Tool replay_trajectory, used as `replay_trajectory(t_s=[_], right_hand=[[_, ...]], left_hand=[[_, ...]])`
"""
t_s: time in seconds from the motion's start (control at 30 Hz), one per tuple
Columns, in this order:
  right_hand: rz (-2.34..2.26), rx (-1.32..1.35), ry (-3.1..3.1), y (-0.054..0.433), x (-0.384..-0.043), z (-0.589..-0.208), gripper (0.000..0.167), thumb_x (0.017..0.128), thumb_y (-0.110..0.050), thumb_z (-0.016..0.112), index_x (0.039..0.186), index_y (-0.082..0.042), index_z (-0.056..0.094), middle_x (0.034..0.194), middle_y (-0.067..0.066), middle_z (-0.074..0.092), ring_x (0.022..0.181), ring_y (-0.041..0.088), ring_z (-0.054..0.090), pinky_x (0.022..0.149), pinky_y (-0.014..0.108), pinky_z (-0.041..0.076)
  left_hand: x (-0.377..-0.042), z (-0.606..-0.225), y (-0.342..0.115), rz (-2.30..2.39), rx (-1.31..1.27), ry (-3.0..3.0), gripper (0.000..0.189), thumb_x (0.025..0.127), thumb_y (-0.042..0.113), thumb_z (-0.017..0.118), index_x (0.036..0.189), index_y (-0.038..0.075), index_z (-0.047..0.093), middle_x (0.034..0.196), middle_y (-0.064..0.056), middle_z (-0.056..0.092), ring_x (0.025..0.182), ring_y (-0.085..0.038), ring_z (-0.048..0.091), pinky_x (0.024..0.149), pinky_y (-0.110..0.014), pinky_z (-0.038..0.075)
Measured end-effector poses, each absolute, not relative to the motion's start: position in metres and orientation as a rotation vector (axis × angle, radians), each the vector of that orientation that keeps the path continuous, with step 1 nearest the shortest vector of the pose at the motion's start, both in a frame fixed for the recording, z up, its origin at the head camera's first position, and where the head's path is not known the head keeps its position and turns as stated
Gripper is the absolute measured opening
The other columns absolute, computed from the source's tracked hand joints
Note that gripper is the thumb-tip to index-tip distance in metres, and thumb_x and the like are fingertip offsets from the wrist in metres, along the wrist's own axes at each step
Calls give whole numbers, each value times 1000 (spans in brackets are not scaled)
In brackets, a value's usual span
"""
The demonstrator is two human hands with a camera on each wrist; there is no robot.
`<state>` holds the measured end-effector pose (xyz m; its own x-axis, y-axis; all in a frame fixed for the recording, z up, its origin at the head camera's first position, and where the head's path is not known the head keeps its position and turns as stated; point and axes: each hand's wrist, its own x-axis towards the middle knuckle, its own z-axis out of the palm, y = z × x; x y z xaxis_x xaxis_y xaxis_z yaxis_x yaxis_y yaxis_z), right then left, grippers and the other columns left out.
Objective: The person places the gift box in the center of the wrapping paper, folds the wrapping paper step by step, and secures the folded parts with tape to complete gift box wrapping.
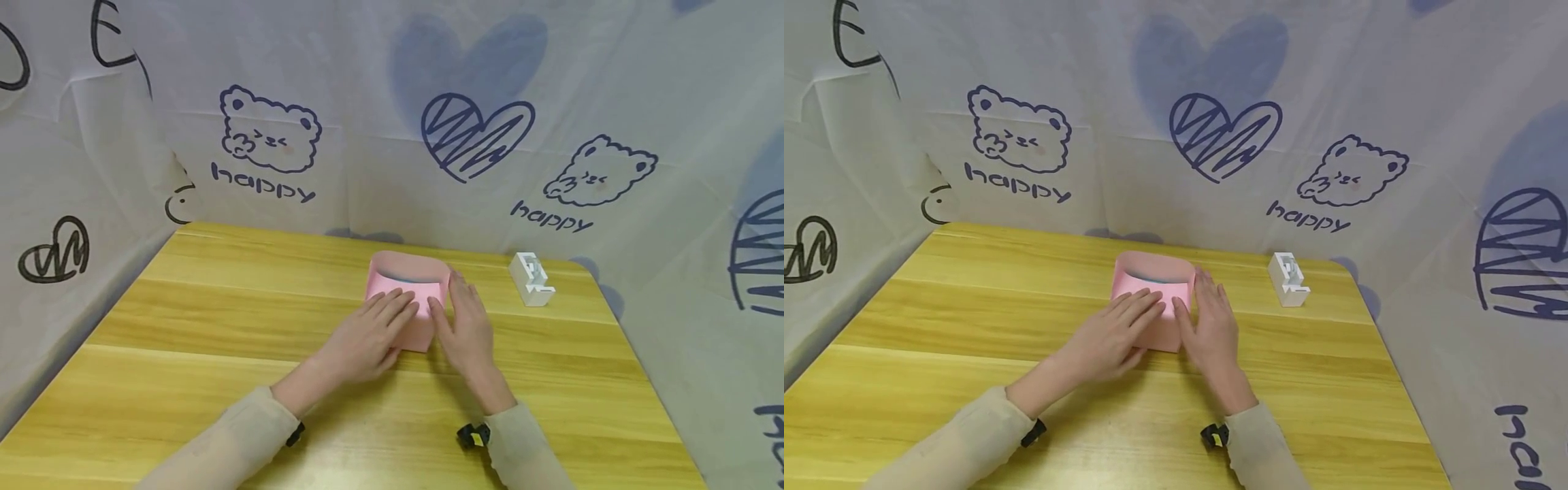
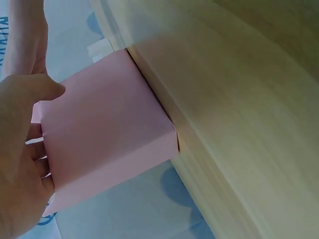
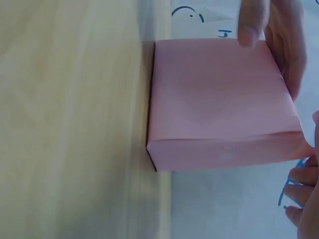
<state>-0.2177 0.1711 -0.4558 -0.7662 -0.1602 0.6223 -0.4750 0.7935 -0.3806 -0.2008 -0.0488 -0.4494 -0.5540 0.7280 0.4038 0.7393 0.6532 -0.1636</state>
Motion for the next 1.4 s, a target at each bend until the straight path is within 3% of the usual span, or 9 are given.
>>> replay_trajectory(t_s=[0.17,0.33,0.57,1.0,1.27,1.4], right_hand=[[777,580,-2127,184,-224,-458,46,94,-15,72,134,7,66,132,25,67,123,42,65,103,56,53],[819,715,-2111,196,-229,-463,42,91,-8,75,131,2,70,127,22,71,116,39,70,94,53,58],[797,867,-2181,199,-230,-468,41,94,-9,72,134,-2,69,135,14,68,122,33,68,98,46,57],[693,991,-2173,200,-230,-468,34,93,-12,70,125,-3,75,134,13,69,128,34,64,106,48,53],[669,1063,-2161,201,-231,-467,38,93,-6,67,130,1,71,137,17,66,131,40,60,107,56,50],[655,1083,-2193,200,-230,-467,41,94,-5,66,135,2,67,141,18,63,134,39,58,108,56,49]], left_hand=[[-201,-450,-48,-32,-1154,-2462,79,94,34,72,156,-3,41,163,-21,40,150,-37,39,125,-47,31],[-202,-450,-46,-40,-1145,-2498,82,94,34,74,157,-3,39,164,-22,37,151,-37,37,126,-47,29],[-202,-450,-46,-35,-1152,-2493,82,93,35,74,157,-3,39,163,-22,39,150,-37,38,125,-47,30],[-202,-450,-46,-102,-1145,-2396,84,85,34,80,151,-5,45,152,-28,43,141,-38,46,123,-46,34],[-202,-446,-45,3,-1166,-2457,91,91,40,74,159,-5,33,166,-22,32,154,-37,29,127,-44,26],[-202,-444,-44,48,-1157,-2506,92,93,41,72,161,-4,29,169,-20,27,156,-35,26,127,-46,27]])
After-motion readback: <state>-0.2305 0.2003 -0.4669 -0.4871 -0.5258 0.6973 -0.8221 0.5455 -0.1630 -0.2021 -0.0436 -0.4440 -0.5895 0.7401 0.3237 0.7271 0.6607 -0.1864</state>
